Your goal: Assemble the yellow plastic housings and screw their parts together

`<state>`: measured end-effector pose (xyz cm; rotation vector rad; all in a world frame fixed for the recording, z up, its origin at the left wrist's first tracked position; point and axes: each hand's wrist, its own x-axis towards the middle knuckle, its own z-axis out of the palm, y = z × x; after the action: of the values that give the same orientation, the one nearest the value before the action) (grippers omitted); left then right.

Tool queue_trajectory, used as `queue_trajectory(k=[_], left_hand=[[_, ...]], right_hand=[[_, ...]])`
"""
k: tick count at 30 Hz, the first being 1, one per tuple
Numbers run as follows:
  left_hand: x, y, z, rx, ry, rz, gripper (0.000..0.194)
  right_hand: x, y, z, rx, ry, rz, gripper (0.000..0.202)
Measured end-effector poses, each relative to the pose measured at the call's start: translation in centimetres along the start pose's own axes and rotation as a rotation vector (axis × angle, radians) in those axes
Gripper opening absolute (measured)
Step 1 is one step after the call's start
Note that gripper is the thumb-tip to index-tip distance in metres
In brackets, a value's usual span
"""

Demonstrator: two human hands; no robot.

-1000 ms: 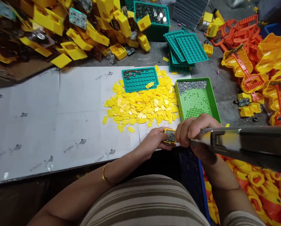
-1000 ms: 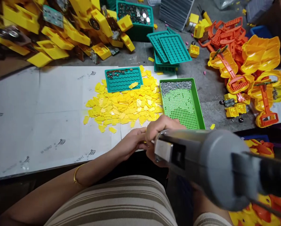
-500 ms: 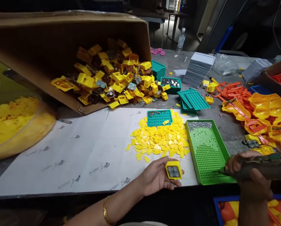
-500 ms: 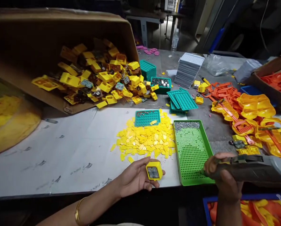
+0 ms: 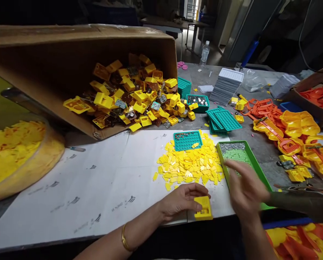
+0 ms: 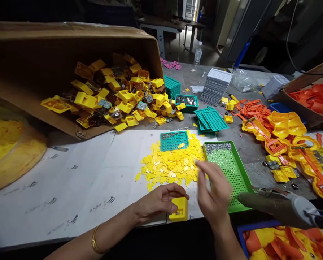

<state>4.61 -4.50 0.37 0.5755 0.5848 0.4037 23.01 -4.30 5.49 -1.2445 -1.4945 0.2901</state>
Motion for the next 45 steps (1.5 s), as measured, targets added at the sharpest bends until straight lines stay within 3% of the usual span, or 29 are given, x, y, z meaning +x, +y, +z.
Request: queue_trajectory(k=[4, 6, 9, 13, 16, 21, 30, 35, 41, 45], left_hand=[[-1.1, 1.2, -1.0, 0.177, -0.061, 0.051, 0.037], [-1.7, 1.6, -1.5, 0.188, -0.043, 0.071, 0.035], [-2.4, 2.1, -2.1, 0.154, -0.014, 0.095, 0.031], [-2.2, 2.4, -2.9, 0.105, -0.001, 0.098, 0.037], [-1.8, 2.4, -3.3, 0.079, 0.024, 0.101, 0.040], [-1.5, 2.6, -3.7, 0.042, 0.042, 0.108, 0.040], [-1.7, 2.6, -3.9, 0.045, 0.025, 0.117, 0.038], [-1.7, 2.4, -4.2, 0.040, 0.033, 0.120, 0.038], [-1.8, 2.4, -4.3, 0.016, 0.056, 0.114, 0.036], [-1.7, 2.4, -4.3, -0.004, 0.064, 0.105, 0.036]], right_hand=[[5.5, 4.2, 8.3, -0.417, -0.514, -0.026, 0.040], [7.2, 6.8, 11.0, -0.481, -0.611, -0.010, 0.042], [7.5, 9.4, 12.3, -0.530, -0.684, -0.012, 0.043], [6.1, 9.8, 11.1, -0.560, -0.738, -0.039, 0.046], [6.0, 9.4, 9.7, -0.558, -0.727, -0.048, 0.044], [7.9, 9.6, 8.4, -0.597, -0.551, 0.015, 0.041], [8.5, 9.9, 11.1, -0.530, -0.563, 0.126, 0.019], [8.9, 9.9, 10.4, -0.330, -0.453, 0.296, 0.012], [9.0, 9.8, 8.9, 0.099, -0.332, 0.626, 0.032], [8.9, 9.5, 8.5, 0.305, -0.295, 0.732, 0.035]])
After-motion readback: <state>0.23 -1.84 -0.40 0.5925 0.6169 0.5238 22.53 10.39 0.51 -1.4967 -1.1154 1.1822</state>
